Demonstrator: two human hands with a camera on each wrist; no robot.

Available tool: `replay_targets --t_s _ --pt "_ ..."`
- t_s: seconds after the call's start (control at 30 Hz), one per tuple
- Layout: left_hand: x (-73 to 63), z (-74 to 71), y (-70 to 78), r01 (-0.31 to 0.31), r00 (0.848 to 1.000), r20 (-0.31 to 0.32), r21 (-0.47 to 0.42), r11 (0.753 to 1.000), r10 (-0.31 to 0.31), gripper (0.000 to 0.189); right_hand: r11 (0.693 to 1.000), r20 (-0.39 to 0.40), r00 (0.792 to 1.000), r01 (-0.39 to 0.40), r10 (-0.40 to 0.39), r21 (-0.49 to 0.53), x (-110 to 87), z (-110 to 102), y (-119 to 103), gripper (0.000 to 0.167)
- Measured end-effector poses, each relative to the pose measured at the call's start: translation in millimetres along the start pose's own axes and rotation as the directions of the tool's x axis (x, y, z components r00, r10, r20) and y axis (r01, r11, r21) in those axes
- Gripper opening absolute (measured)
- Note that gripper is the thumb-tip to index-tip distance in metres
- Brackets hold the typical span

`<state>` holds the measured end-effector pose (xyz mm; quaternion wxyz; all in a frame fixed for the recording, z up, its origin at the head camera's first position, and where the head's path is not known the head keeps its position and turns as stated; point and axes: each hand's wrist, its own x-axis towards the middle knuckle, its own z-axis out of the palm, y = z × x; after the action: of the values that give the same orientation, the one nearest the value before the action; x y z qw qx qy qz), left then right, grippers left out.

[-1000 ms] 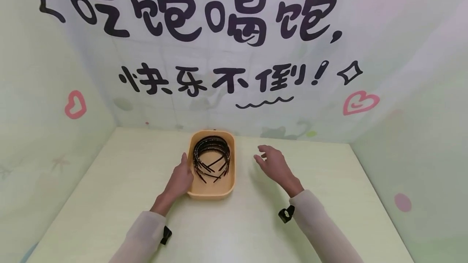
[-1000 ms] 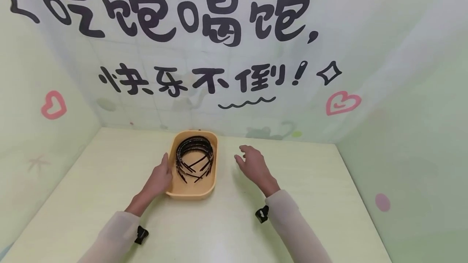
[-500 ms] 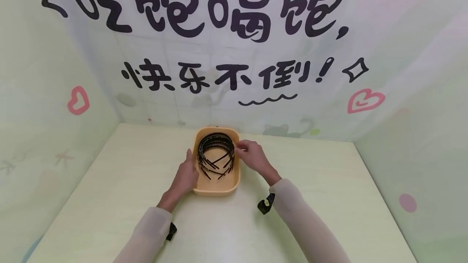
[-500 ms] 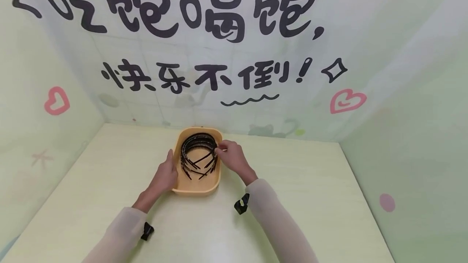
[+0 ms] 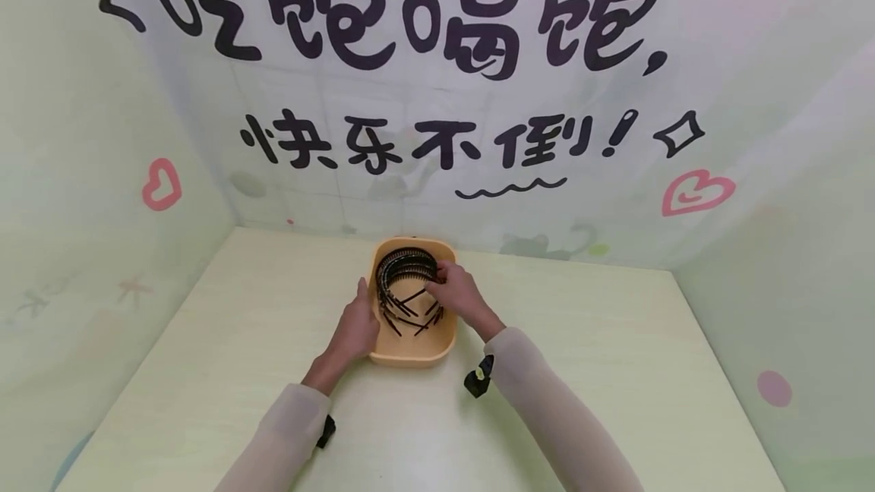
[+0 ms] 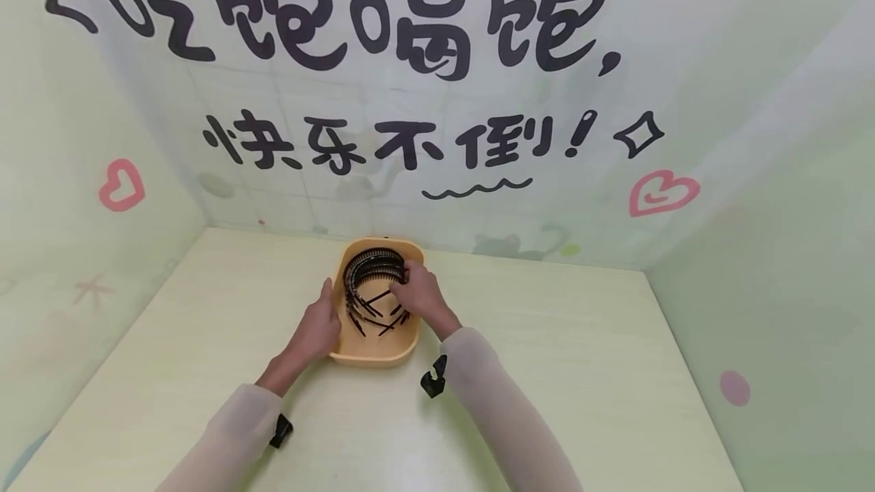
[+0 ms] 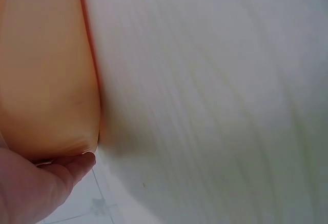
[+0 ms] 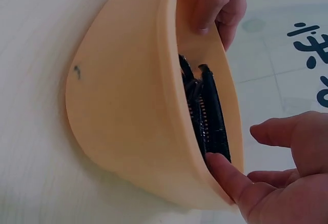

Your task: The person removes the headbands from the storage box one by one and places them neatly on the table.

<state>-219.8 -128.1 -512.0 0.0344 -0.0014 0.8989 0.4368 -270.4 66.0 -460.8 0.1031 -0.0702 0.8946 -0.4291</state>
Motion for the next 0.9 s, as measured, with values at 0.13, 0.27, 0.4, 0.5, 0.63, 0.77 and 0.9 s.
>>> replay_targets --t_s 0.13,0.27,0.4,0.5,0.63,0.77,0.9 --pt "-0.3 -1.6 1.1 -0.006 1.0 0.0 0.017 1.0 0.006 0.069 0.992 -0.007 0.999 -0.048 0.049 0.113 1.8 4.3 -0.3 0.058" --pt "0.7 -2.1 0.6 -0.014 1.0 0.005 0.034 0.999 0.014 0.068 0.972 -0.013 0.999 -0.047 0.051 0.232 5.4 6.2 -1.6 0.027" --pt "2.1 -1.7 -1.0 -0.016 1.0 0.011 0.03 0.999 0.015 0.069 0.951 -0.051 0.995 -0.064 0.083 0.301 8.1 7.4 -4.2 0.02" --pt "2.2 -1.0 -2.8 -0.025 1.0 0.004 0.034 0.999 0.025 0.069 0.942 -0.09 0.989 -0.081 0.116 0.325 8.1 8.9 -5.8 0.034" --pt "1.8 -0.1 -3.4 -0.035 0.999 -0.011 0.042 0.999 0.035 0.069 0.94 -0.139 0.981 -0.081 0.133 0.33 7.3 11.7 -7.6 0.032" --pt "1.7 0.9 -2.6 -0.035 0.999 -0.016 0.036 0.999 0.035 0.069 0.949 -0.19 0.973 -0.071 0.134 0.308 7.5 14.0 -8.3 0.027" --pt "1.3 1.0 -2.3 -0.036 0.999 -0.014 0.032 0.999 0.036 0.068 0.962 -0.24 0.962 -0.064 0.131 0.266 8.8 14.2 -7.3 0.028"
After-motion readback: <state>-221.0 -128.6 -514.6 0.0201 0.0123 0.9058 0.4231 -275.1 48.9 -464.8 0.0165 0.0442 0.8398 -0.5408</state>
